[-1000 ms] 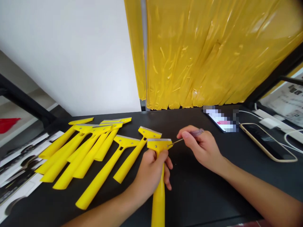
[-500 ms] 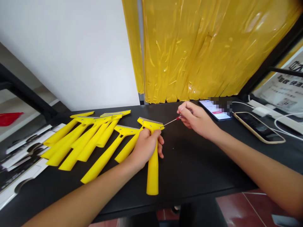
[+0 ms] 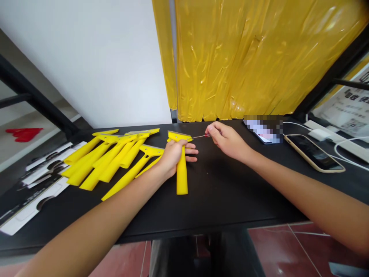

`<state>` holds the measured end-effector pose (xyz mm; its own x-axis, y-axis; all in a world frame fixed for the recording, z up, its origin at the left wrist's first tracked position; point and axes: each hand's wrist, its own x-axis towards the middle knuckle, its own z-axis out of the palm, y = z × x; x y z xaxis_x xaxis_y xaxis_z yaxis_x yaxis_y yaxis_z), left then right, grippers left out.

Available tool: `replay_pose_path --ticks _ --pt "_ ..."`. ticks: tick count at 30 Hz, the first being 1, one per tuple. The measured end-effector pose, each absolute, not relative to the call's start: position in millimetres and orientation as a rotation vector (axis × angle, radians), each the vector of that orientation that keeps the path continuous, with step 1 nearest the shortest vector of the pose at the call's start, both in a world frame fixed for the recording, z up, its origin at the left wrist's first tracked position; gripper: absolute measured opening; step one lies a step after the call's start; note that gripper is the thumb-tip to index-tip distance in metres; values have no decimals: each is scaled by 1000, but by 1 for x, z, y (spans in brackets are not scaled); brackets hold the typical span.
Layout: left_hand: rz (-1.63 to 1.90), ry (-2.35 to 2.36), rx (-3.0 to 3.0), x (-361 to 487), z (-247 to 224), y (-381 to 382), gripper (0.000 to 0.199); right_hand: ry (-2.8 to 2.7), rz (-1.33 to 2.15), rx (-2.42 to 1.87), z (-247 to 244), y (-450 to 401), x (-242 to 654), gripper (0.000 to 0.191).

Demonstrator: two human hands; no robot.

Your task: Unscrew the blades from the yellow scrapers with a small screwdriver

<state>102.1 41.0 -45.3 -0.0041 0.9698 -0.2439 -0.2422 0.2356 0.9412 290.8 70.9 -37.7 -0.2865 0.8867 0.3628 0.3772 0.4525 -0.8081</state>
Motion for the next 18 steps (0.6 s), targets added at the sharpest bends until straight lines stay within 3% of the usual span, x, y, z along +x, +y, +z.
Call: replay_pose_path --ticks 5,11,14,18 --pt "1223 1188 791 91 -44 32 12 -1730 966 -1090 -34 66 274 11" --pt "1204 1241 851 87 -42 25 9 -1470 1274 -1036 -40 59 266 18" --pt "1125 1257 940 94 -40 29 8 -1474 1146 -978 -43 60 272 35" --pt "1049 1184 1044 101 -39 40 8 -1605 778 -965 -41 67 288 28"
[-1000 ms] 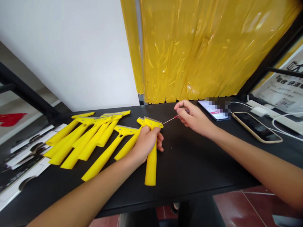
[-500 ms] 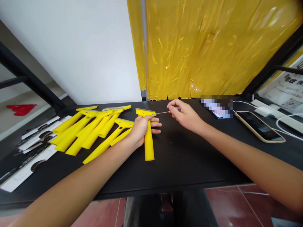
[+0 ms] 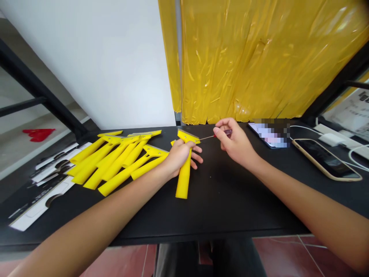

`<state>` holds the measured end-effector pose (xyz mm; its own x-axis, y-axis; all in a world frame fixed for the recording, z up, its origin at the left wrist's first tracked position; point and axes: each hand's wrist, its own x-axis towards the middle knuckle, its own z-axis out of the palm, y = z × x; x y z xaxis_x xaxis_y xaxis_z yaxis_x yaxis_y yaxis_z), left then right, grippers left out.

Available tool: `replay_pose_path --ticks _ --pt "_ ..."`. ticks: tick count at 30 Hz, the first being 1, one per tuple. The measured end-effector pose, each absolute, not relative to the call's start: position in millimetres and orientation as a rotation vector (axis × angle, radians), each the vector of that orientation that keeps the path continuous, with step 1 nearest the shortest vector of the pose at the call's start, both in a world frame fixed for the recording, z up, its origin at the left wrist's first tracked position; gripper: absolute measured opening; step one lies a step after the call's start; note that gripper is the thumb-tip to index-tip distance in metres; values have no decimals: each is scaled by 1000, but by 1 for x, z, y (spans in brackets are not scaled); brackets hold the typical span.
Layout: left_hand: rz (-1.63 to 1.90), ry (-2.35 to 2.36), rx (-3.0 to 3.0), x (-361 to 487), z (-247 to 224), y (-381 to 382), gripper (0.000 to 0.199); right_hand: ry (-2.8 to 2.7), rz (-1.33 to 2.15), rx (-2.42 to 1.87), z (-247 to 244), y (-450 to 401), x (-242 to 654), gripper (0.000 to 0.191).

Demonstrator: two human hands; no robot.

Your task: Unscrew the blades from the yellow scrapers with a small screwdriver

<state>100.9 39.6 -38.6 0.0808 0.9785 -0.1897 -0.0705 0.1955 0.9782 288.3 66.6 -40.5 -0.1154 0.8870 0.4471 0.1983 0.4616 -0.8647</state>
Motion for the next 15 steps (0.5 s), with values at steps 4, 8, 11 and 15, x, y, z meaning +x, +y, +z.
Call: replay_pose_path --ticks 4,8,11,15 --pt "947 1126 1094 97 -37 41 9 -1796 612 -993 -31 69 304 24" --pt "727 1191 1152 94 -35 31 29 -1894 384 -1026 -21 65 310 33" --pt "607 1219 1220 94 -35 27 37 -1962 370 -1011 -15 57 310 18" --pt "512 1227 1308 94 -34 25 37 -2081 400 -904 -12 50 309 20"
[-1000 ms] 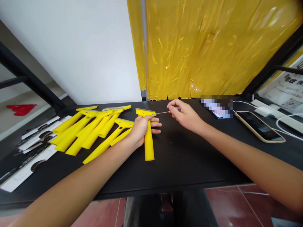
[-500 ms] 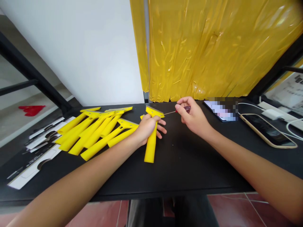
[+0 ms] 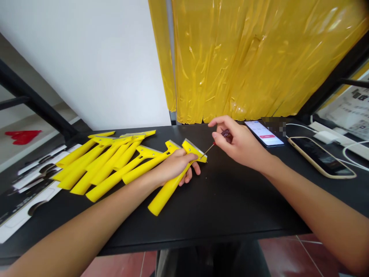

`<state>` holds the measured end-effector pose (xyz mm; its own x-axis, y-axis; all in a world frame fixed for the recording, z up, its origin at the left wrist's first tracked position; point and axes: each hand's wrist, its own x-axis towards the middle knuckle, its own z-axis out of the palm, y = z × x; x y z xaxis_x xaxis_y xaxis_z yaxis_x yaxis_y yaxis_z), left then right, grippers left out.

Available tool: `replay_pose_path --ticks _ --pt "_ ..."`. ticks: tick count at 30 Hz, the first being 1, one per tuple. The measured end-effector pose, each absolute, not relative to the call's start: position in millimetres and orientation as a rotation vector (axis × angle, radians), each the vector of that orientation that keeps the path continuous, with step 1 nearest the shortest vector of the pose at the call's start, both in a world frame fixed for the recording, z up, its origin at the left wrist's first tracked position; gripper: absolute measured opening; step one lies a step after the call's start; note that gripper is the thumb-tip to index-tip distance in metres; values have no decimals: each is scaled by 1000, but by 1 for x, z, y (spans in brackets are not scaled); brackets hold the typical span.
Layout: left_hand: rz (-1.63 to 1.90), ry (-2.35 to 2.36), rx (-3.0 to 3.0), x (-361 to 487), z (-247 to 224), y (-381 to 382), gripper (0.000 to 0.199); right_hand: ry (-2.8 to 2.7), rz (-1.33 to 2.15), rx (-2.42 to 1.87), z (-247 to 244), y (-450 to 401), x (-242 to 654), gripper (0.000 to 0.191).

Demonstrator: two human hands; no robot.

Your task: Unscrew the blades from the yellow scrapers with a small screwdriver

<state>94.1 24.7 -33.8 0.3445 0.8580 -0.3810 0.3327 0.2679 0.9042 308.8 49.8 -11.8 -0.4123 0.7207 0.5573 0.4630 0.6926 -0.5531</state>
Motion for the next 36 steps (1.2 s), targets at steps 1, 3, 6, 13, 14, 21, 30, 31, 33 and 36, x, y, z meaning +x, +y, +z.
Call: replay_pose_path --ticks 1,3,6,13,14,21,30,31,33,36 --pt "499 1227 1317 94 -33 25 36 -2110 402 -877 -12 49 309 21" --pt "483 1223 1324 93 -32 25 36 -2140 386 -859 -12 50 310 18" --pt "465 1204 1327 91 -33 27 40 -2145 308 -907 -12 52 313 14" --pt "490 1234 1286 88 -39 33 43 -2322 283 -828 -9 50 317 37" --pt "491 1233 1281 88 -39 33 43 -2326 270 -823 -9 50 317 39" --pt "508 1223 1232 89 -36 32 39 -2312 250 -923 -9 47 315 30" --pt "482 1197 1238 84 -42 36 42 -2219 328 -1007 -11 50 314 26" --pt "475 1199 1240 84 -42 36 42 -2191 349 -1018 -12 50 314 26" --pt "471 1203 1240 85 -41 37 42 -2175 367 -970 -11 50 313 30" --pt "470 1206 1243 85 -41 37 41 -2233 364 -849 -10 49 313 37"
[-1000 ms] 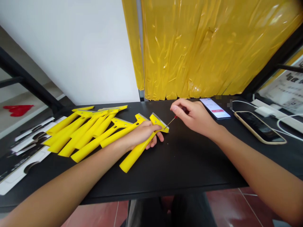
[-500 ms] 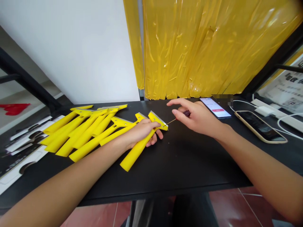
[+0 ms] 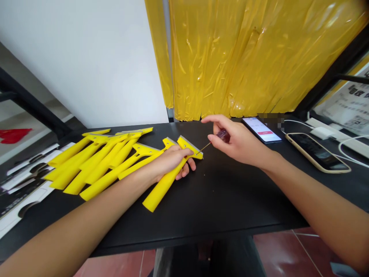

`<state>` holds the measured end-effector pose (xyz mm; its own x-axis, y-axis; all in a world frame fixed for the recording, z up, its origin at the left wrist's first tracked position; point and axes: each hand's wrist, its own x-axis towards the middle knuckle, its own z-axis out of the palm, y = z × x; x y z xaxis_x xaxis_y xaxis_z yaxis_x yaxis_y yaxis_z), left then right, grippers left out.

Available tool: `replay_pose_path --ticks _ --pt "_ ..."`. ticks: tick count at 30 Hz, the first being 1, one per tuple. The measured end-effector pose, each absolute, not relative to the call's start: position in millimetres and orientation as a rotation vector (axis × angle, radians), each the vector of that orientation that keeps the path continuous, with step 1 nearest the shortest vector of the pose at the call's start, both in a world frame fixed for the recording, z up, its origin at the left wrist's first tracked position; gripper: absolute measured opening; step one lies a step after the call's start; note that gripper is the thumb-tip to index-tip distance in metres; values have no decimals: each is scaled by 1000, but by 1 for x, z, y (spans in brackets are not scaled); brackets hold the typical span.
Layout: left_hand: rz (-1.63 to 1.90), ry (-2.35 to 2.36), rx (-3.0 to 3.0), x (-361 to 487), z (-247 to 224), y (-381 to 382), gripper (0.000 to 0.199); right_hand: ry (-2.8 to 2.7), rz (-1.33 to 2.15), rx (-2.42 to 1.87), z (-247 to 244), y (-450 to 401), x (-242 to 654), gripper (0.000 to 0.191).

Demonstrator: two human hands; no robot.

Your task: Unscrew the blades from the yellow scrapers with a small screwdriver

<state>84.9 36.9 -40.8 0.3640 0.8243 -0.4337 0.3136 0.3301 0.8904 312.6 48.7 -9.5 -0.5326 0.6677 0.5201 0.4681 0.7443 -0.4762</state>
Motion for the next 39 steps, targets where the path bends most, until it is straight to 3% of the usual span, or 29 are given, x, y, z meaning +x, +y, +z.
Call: replay_pose_path --ticks 7,15,21,29,34,39 --pt "455 1253 1245 87 -36 34 40 -2284 298 -907 -9 51 316 22" --pt "481 1262 1186 92 -30 30 34 -2277 285 -847 -11 48 312 38" --pt "538 1263 1131 94 -28 29 25 -2216 337 -932 -13 50 313 26" --pt "510 1228 1156 92 -35 33 33 -2266 333 -819 -14 48 311 36" --pt "577 1218 1122 92 -36 32 21 -2214 333 -897 -15 51 310 23" --pt "492 1231 1144 92 -31 31 31 -2188 342 -904 -15 51 310 22"
